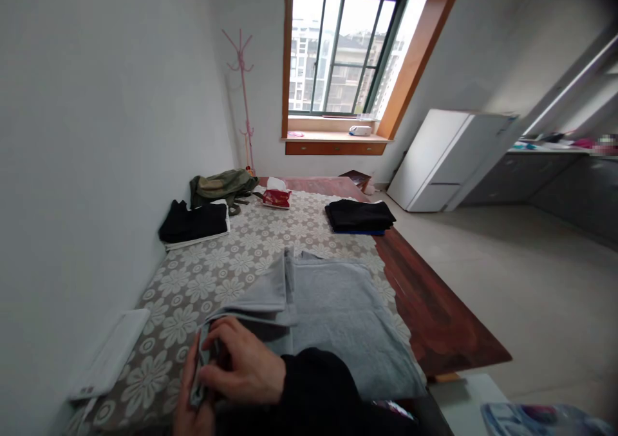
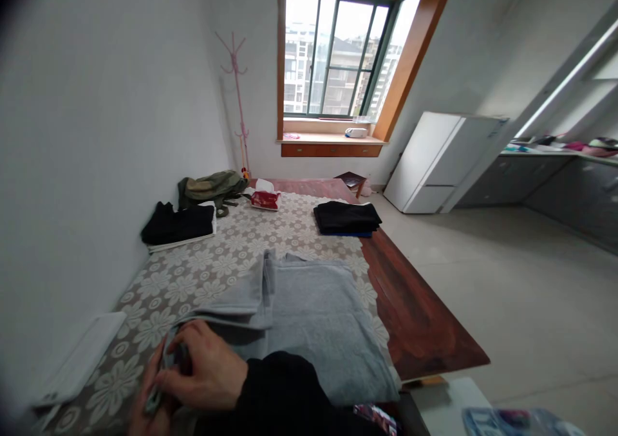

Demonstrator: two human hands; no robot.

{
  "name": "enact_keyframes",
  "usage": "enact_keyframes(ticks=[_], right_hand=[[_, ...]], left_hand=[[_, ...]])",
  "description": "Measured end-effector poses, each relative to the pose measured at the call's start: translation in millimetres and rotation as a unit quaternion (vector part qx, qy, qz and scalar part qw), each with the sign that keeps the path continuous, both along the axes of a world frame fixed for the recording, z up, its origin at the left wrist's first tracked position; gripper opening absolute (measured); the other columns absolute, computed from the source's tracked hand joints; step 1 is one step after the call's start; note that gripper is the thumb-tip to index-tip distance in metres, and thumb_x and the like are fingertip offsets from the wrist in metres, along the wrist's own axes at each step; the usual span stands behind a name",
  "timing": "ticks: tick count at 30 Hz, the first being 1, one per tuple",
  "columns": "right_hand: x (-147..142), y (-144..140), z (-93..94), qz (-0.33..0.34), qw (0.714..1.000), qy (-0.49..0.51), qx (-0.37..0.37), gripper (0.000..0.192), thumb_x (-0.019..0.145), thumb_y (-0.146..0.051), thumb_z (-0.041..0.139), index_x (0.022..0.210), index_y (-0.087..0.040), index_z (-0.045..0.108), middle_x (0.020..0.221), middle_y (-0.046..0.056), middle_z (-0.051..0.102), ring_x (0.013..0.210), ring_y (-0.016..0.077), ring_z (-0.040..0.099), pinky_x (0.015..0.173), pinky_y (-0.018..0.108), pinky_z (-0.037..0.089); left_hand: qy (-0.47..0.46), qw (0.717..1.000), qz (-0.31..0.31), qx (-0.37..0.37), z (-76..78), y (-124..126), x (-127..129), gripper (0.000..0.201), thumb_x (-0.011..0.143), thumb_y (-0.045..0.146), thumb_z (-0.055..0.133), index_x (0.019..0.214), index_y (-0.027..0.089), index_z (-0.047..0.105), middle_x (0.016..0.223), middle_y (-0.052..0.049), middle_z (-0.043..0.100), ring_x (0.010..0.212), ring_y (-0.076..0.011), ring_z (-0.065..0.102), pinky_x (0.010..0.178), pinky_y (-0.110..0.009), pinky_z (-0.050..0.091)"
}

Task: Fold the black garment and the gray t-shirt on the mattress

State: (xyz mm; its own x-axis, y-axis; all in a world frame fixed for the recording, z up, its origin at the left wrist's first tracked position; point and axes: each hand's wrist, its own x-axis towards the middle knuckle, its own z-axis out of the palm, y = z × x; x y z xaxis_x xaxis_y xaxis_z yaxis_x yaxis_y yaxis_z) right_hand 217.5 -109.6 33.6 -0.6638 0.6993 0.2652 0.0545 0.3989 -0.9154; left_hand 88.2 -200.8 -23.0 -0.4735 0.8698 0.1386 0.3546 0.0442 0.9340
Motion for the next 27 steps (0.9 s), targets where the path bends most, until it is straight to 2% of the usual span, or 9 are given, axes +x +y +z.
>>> enact_keyframes(ticks=[3,6,9,13,17,19,21,23,27], right_hand=[[-13,-8,-35.1,0.059,0.997,-0.051,0.022,0.049,0.081,-0.044,0.082,0.12,-0.024,0.061,0.133,0.009,0.061,0.123,0.0278,0.059,0.105,0.039,0.048],[14,-8,-52.5,0.052,0.983,-0.174,0.038,0.038,0.087,-0.035,0.074,0.121,-0.021,0.063,0.117,0.009,0.069,0.111,0.0278,0.065,0.097,0.039,0.052],[51,8,-44.8,0.014,0.964,-0.255,0.071,0.038,0.087,-0.017,0.064,0.124,-0.02,0.061,0.116,0.009,0.068,0.107,0.0267,0.066,0.095,0.038,0.053],[73,47,-21.6,-0.026,0.936,-0.302,0.18,0.061,0.081,0.002,0.052,0.137,-0.021,0.053,0.136,0.011,0.061,0.119,0.026,0.06,0.1,0.038,0.051],[61,77,-20.2,0.036,0.876,-0.37,0.309,0.09,0.073,-0.01,0.075,0.154,-0.025,0.04,0.168,0.013,0.03,0.133,0.0391,0.049,0.099,0.049,0.051],[53,85,-28.1,0.088,0.85,-0.393,0.339,0.101,0.066,-0.024,0.088,0.155,-0.025,0.04,0.169,0.014,0.029,0.129,0.0431,0.051,0.094,0.053,0.053],[47,93,-35.7,0.131,0.833,-0.405,0.355,0.094,0.068,-0.033,0.088,0.151,-0.025,0.046,0.163,0.013,0.041,0.12,0.0408,0.057,0.087,0.05,0.055],[43,102,-37.9,0.158,0.815,-0.415,0.372,0.067,0.079,-0.03,0.08,0.141,-0.024,0.055,0.151,0.011,0.056,0.111,0.0353,0.062,0.081,0.045,0.055],[25,134,-16.3,0.213,0.775,-0.446,0.394,0.023,0.088,-0.017,0.062,0.11,-0.02,0.068,0.111,0.01,0.074,0.099,0.0277,0.066,0.073,0.036,0.05]], left_hand=[[-0.046,0.995,0.05,-0.073,-25.6,-15,-48,0.062,0.088,0.057,0.064,0.14,0.023,0.061,0.143,-0.007,0.064,0.143,-0.0354,0.049,0.12,-0.051,0.042],[-0.054,0.992,0.056,-0.104,-42.2,-22,-75,0.065,0.08,0.063,0.071,0.13,0.021,0.067,0.139,-0.009,0.067,0.142,-0.0378,0.05,0.121,-0.051,0.04],[-0.065,0.991,0.036,-0.11,-46.3,-19,-85,0.07,0.073,0.063,0.075,0.128,0.02,0.067,0.138,-0.012,0.067,0.135,-0.0388,0.057,0.115,-0.049,0.047],[-0.069,0.988,0.005,-0.136,-40.6,-10,-91,0.071,0.068,0.065,0.076,0.122,0.02,0.065,0.132,-0.014,0.071,0.125,-0.0389,0.065,0.109,-0.048,0.054],[-0.054,0.986,-0.001,-0.157,-38.1,-9,-95,0.065,0.066,0.066,0.074,0.112,0.022,0.062,0.116,-0.014,0.077,0.114,-0.0381,0.072,0.1,-0.047,0.06],[-0.058,0.983,-0.009,-0.177,-41.1,-13,-98,0.063,0.066,0.069,0.073,0.109,0.024,0.06,0.102,-0.011,0.08,0.102,-0.0366,0.076,0.084,-0.042,0.067],[-0.073,0.974,-0.023,-0.215,-45.1,-18,-100,0.066,0.066,0.075,0.071,0.107,0.025,0.059,0.088,-0.008,0.079,0.082,-0.0337,0.078,0.065,-0.038,0.068],[-0.094,0.964,-0.039,-0.245,-47.4,-23,-102,0.068,0.065,0.079,0.07,0.104,0.024,0.06,0.082,-0.006,0.078,0.069,-0.0307,0.076,0.056,-0.037,0.066],[-0.114,0.967,-0.043,-0.223,-42.7,-28,-102,0.063,0.066,0.078,0.071,0.097,0.024,0.064,0.087,-0.007,0.078,0.083,-0.0322,0.077,0.061,-0.035,0.067]])
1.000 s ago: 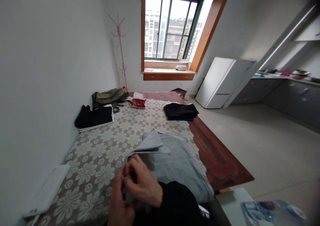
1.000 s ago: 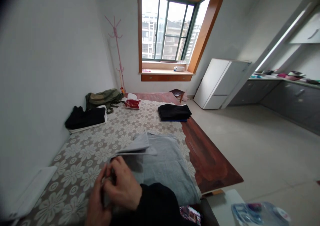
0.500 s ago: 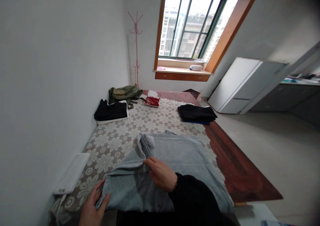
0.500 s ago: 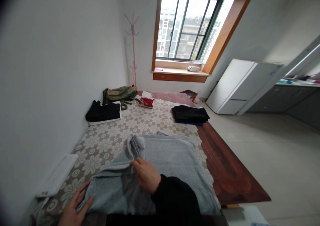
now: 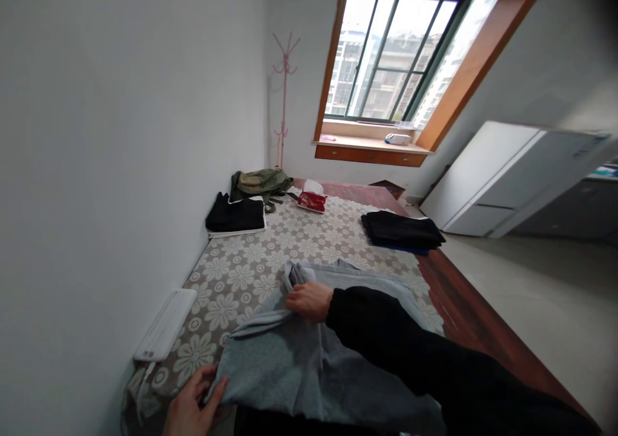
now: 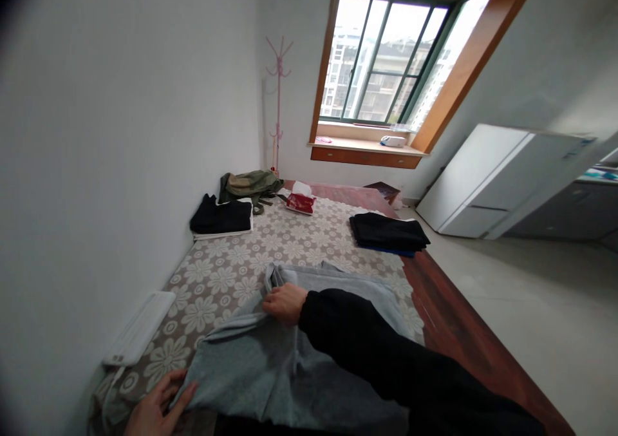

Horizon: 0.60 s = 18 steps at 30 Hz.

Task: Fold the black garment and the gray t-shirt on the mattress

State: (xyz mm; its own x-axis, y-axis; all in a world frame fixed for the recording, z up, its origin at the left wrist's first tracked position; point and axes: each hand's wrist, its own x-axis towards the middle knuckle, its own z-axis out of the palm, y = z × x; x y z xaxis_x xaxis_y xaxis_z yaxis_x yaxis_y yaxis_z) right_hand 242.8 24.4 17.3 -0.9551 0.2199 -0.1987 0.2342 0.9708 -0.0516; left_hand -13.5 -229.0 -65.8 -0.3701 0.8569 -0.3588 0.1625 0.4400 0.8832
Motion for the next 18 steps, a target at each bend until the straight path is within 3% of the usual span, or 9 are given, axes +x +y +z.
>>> enact_keyframes(ticks=[2,6,8,11,13,15,18], right_hand=[[-22,22,20.9,-0.002,1.0,-0.008,0.011,0.018,0.089,-0.018,0.06,0.105,-0.02,0.069,0.101,0.01,0.075,0.095,0.0265,0.068,0.072,0.034,0.049],[-90,60,53.3,-0.035,0.997,0.059,0.042,0.025,0.091,-0.019,0.057,0.113,-0.021,0.069,0.108,0.01,0.075,0.103,0.0278,0.068,0.076,0.035,0.05],[-125,69,53.7,-0.051,0.995,0.082,0.03,0.025,0.091,-0.018,0.057,0.113,-0.022,0.07,0.114,0.009,0.074,0.108,0.0284,0.067,0.08,0.036,0.051],[-159,67,35.8,-0.072,0.994,0.083,0.005,0.021,0.091,-0.016,0.06,0.107,-0.022,0.072,0.114,0.008,0.075,0.106,0.0277,0.069,0.082,0.036,0.053],[-164,60,19.9,-0.086,0.992,0.092,-0.007,0.023,0.091,-0.015,0.062,0.112,-0.021,0.071,0.118,0.009,0.074,0.106,0.0268,0.07,0.083,0.036,0.055],[-153,52,6.9,-0.107,0.987,0.115,-0.014,0.036,0.093,-0.019,0.065,0.129,-0.02,0.064,0.136,0.012,0.066,0.118,0.0277,0.065,0.092,0.038,0.055],[-102,37,-3.6,-0.129,0.96,0.241,-0.064,0.056,0.092,-0.024,0.071,0.144,-0.02,0.051,0.152,0.015,0.052,0.136,0.0286,0.052,0.109,0.043,0.048]], left_hand=[[0.007,1.0,0.01,0.024,3.8,-1,0,0.059,0.068,0.075,0.072,0.095,0.023,0.066,0.088,-0.008,0.078,0.088,-0.0331,0.077,0.063,-0.034,0.066],[0.022,0.997,0.059,0.049,3.3,-6,-5,0.056,0.066,0.072,0.074,0.092,0.022,0.068,0.096,-0.011,0.078,0.098,-0.0357,0.075,0.065,-0.034,0.066],[0.017,0.994,0.095,0.05,-0.5,-9,-9,0.057,0.065,0.07,0.075,0.095,0.022,0.067,0.106,-0.013,0.077,0.106,-0.0375,0.073,0.065,-0.035,0.067],[0.007,0.992,0.124,0.037,-4.5,-9,-14,0.061,0.062,0.072,0.076,0.096,0.022,0.066,0.113,-0.015,0.076,0.108,-0.0396,0.072,0.06,-0.037,0.066],[0.006,0.991,0.13,0.033,-3.1,-9,-16,0.065,0.061,0.074,0.076,0.099,0.021,0.064,0.112,-0.015,0.076,0.107,-0.0398,0.073,0.059,-0.037,0.066],[0.017,0.989,0.139,0.048,1.7,-11,-17,0.07,0.064,0.075,0.075,0.106,0.021,0.064,0.114,-0.016,0.076,0.108,-0.0393,0.073,0.063,-0.037,0.067],[0.046,0.987,0.13,0.082,10.5,-19,-20,0.073,0.069,0.075,0.074,0.118,0.021,0.065,0.123,-0.016,0.074,0.113,-0.0384,0.071,0.073,-0.038,0.067]])
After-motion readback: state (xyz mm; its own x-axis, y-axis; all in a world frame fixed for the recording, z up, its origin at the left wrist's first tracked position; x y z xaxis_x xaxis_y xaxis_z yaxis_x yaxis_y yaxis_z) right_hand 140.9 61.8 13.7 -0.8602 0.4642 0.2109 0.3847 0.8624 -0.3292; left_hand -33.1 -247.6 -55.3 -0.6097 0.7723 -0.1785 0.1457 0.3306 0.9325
